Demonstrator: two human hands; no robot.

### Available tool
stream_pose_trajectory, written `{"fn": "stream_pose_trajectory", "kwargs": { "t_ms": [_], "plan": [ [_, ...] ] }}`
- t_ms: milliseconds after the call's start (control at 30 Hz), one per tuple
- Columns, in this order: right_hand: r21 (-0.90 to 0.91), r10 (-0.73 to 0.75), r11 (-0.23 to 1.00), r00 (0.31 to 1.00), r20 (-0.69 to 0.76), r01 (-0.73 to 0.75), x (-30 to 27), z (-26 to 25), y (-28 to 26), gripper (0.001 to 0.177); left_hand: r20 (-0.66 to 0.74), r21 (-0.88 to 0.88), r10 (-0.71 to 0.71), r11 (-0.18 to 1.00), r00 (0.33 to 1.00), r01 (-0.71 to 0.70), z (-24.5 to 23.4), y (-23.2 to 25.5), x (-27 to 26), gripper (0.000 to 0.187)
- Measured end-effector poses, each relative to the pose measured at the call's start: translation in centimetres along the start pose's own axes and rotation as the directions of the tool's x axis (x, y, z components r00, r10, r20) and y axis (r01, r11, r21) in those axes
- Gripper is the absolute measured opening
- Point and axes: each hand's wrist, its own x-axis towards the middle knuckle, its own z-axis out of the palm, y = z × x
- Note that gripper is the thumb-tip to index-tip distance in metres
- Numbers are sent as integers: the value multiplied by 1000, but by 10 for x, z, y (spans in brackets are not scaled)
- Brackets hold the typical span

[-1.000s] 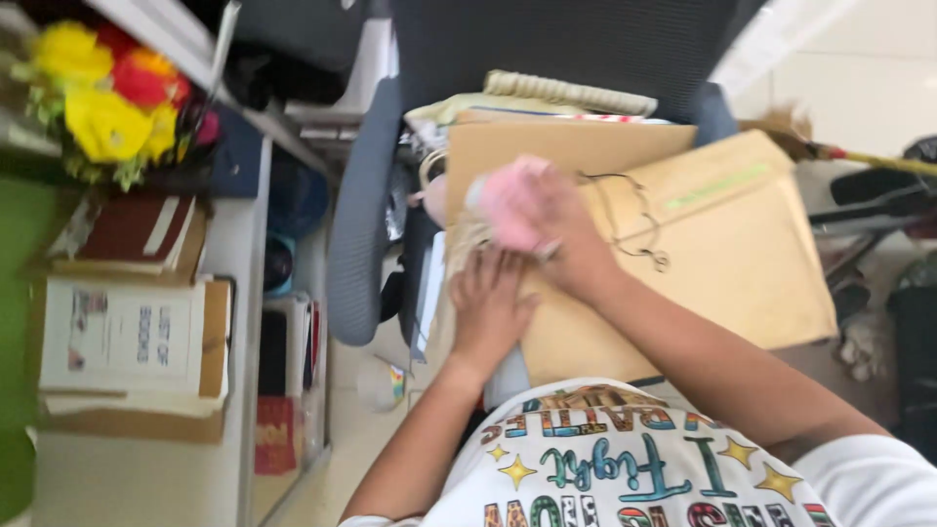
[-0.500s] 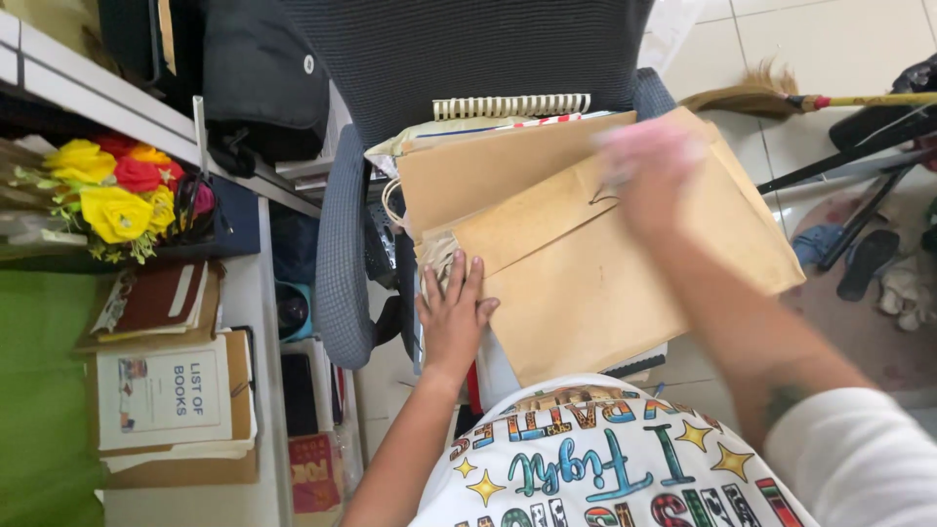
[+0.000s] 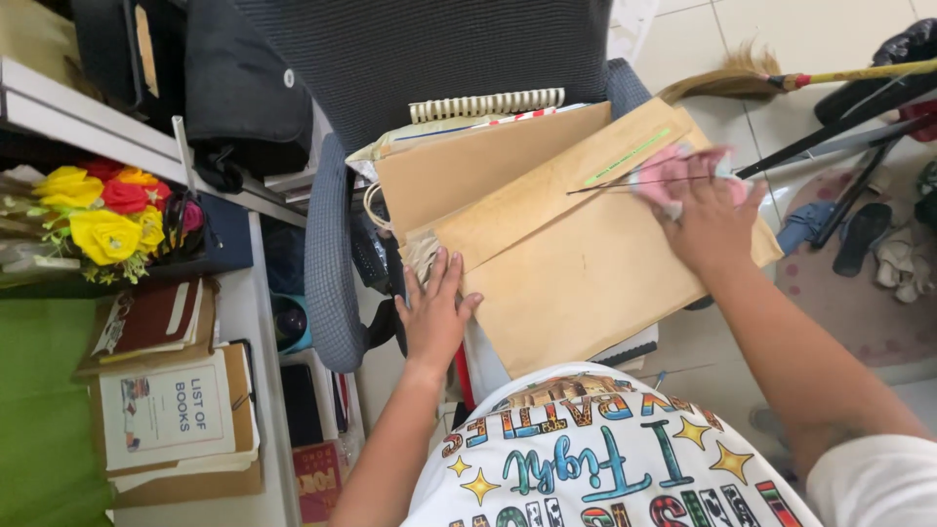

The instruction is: Organizing and wiping down various folders, envelopes, and documents.

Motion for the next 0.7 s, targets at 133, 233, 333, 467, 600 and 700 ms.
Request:
{"fn": "stream_pose_trajectory", "kwargs": {
  "t_ms": [133, 233, 333, 467, 600, 700],
  "plan": [
    [-147, -67, 988, 993, -95, 53, -10, 73, -28, 62, -80, 58, 50, 997, 996, -46, -11, 13, 9, 73],
    [844, -242, 529, 969, 49, 89, -52, 116, -84, 57, -180, 59, 138, 990, 974, -129, -16, 12, 33, 63],
    [391, -711, 565, 669, -217, 727, -73, 30, -116, 46, -190, 142, 245, 965, 951, -220, -7, -5, 54, 57],
    [530, -679, 695, 687, 259, 487, -47, 62, -49, 34, -178, -37, 122, 991, 976, -131, -42, 15, 48, 33],
    [109, -204, 974, 977, 54, 197, 17, 42, 21, 43, -65, -276, -61, 960, 996, 40, -35, 13, 54, 36],
    [-305, -74, 947, 993, 96, 100, 46, 42, 12, 45, -75, -388, -72, 921, 995, 38, -36, 14, 53, 37]
  ]
}}
